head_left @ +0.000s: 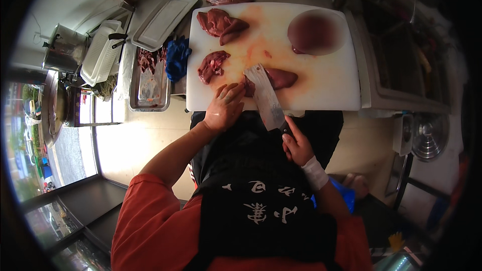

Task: The person uses a cleaver to slice raw meat on a white cutting board. They repeatedly position the meat with one hand and cut it into smaller pieces with the other, occasionally moving trimmed pieces aside.

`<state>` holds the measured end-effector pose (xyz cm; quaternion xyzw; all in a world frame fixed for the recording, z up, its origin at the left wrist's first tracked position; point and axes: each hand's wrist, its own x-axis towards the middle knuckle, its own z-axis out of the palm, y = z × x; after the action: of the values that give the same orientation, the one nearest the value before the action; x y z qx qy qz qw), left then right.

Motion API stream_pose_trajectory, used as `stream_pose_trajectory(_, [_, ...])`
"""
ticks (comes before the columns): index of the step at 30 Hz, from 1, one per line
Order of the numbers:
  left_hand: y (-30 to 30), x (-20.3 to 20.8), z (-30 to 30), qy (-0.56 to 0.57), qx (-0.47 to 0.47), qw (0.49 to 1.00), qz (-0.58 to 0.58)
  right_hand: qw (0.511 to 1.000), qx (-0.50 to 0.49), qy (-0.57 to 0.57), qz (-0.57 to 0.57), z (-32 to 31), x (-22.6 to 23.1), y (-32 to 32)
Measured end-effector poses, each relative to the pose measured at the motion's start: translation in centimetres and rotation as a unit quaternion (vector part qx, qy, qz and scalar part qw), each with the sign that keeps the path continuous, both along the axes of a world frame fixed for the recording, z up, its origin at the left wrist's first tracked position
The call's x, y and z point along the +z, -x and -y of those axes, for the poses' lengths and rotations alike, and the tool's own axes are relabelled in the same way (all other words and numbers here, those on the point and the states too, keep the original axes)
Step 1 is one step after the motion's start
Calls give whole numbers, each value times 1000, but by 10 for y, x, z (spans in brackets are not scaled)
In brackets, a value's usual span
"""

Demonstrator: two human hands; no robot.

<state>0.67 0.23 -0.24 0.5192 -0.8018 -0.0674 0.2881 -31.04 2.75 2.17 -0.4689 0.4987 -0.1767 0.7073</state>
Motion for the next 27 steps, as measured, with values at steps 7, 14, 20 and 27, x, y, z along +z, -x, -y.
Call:
stream_pose_trajectory(7, [1, -1, 0, -9, -1, 1000, 7, 997, 25, 61, 40, 23, -10, -20])
stream_pose_trajectory(14, [0, -8, 1, 13, -4, 1000, 2, 999, 30, 27, 28, 2, 0, -5])
stream_pose_trajectory(20, [2, -8, 1, 36, 48, 998, 32, 997, 43, 50, 29, 19, -10, -40])
stream_pose_trajectory(27, [3, -4, 6, 45, 138, 989, 13, 991, 90, 100, 13, 11, -5, -58])
